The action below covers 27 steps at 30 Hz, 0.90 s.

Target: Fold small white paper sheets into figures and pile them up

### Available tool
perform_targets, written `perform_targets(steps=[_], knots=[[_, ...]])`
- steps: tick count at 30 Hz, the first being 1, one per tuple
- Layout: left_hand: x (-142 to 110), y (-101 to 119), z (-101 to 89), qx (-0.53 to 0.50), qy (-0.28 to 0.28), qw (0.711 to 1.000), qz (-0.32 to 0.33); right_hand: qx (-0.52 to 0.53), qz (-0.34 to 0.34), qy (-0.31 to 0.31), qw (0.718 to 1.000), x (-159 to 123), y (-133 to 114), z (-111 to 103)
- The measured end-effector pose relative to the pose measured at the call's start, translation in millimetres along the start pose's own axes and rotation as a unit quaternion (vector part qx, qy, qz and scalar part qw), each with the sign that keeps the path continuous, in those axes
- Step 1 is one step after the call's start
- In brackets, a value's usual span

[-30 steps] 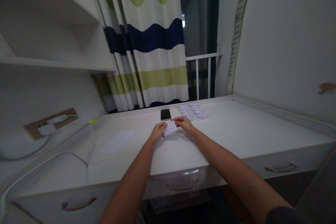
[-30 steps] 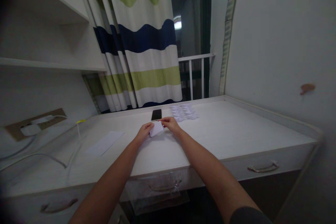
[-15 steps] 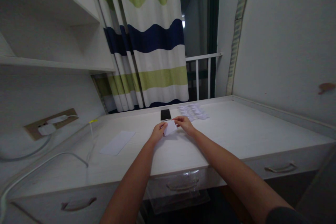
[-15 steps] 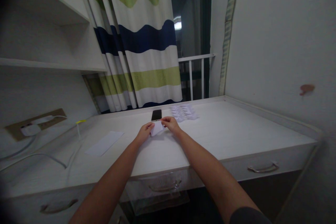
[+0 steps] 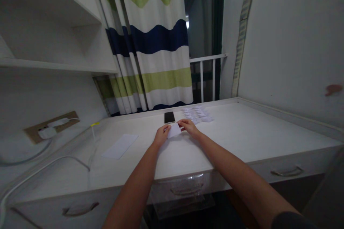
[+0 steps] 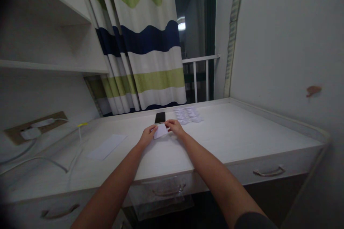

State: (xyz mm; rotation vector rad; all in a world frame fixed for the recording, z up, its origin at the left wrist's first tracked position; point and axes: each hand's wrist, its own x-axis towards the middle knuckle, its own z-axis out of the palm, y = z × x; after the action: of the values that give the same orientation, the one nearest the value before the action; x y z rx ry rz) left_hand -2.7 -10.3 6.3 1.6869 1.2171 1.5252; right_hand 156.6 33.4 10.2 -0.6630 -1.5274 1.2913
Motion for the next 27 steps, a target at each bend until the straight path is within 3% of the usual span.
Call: perform_targets(steps=[12,21,24,27], knots=[[-1.3,4.6,3.2,0.074,-0.007,0.996,0.045,-0.045,-0.042,0.026,0.998,6.8,5.7,-1.2],[-0.6,1.5,0.1,0.137,-0.003,0.988,0.076,-0.035,-0.002,0.032,0.999,3.7,5.8,1.2],[0.4,-1.8,0.1,0.121,-0.013,0.991,0.062,-0.057,-0.019,0.020,0.998,6.1,7.9,-0.8],[0.7,-4.9,3.8,0.080,-0.054,0.995,0.000,-0.074,-0.066,0.044,0.994,9.2,10.2,-3.2]])
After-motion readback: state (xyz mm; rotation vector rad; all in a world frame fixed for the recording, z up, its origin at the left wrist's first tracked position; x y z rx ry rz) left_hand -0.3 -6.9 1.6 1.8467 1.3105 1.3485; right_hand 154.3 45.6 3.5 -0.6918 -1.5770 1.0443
